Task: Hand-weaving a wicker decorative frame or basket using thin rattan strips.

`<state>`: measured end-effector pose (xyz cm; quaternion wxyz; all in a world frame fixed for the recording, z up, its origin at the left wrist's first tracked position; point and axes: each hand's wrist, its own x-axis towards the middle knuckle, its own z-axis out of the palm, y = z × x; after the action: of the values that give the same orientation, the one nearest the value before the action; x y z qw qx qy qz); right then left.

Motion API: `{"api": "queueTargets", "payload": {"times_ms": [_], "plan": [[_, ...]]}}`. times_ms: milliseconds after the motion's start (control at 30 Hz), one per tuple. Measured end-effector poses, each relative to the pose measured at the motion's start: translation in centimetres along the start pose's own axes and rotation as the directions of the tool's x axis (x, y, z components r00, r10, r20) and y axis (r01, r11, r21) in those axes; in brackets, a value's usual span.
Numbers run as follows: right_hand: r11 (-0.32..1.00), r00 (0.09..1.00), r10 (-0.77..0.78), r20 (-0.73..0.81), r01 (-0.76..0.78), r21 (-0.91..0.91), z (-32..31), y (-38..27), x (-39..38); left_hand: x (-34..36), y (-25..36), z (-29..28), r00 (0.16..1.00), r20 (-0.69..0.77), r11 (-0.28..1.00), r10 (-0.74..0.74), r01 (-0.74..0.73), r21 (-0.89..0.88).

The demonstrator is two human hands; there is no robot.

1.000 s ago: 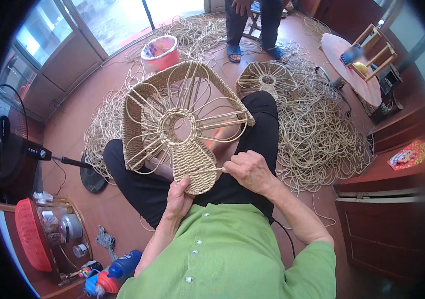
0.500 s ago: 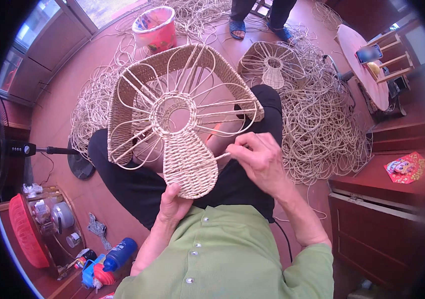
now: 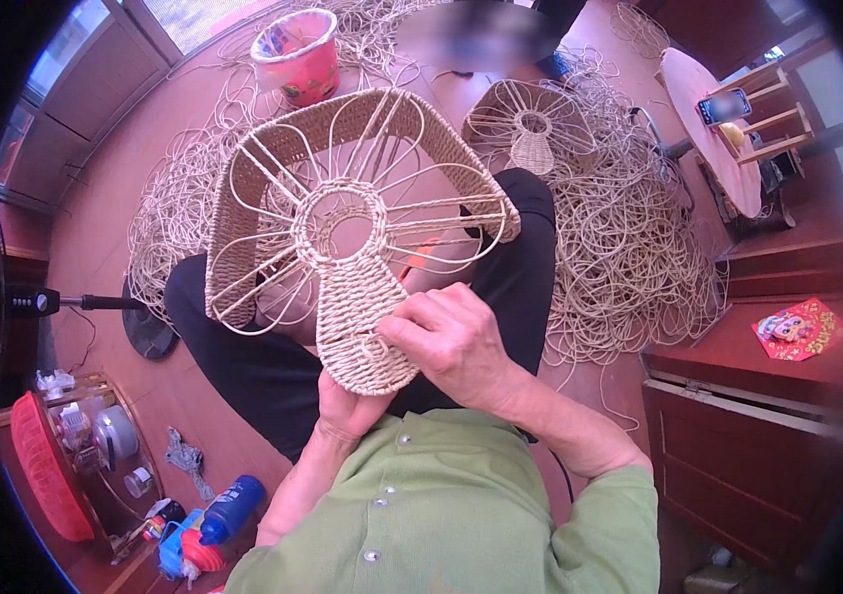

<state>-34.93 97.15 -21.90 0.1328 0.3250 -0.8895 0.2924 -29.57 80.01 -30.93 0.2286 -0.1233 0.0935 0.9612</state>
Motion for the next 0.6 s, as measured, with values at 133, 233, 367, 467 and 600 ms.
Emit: {"api": "queueTargets", "payload": {"times_ms": [133,233,367,467,600], "plan": [[0.994,0.999,0.024,-0.036,-0.02,0.109,2.9,0.8,-1.4,-0.1,0.0,-2.6,0.999,0.014,0.996,0.039,-0.04,0.082],[0.99,1.0,0.022,-0.009,-0.021,0.136,5.1,0.6,-3.3,-0.6,-0.1,-3.8,0.985,-0.151,0.985,0.089,-0.065,0.163],[0.97,0.996,0.086,-0.032,-0.076,0.231,6.4,0.6,-3.8,-0.2,0.1,-5.5,0.99,-0.117,0.993,0.079,-0.068,0.099],[0.971,0.995,0.09,-0.048,-0.077,0.227,6.1,1.2,-3.0,1.0,0.6,-5.7,0.991,-0.131,0.994,0.04,-0.026,0.105],[0.98,0.997,0.073,-0.03,-0.066,0.189,4.2,1.2,-1.7,1.8,0.5,-4.5,0.995,-0.097,0.994,0.025,-0.015,0.109]]}}
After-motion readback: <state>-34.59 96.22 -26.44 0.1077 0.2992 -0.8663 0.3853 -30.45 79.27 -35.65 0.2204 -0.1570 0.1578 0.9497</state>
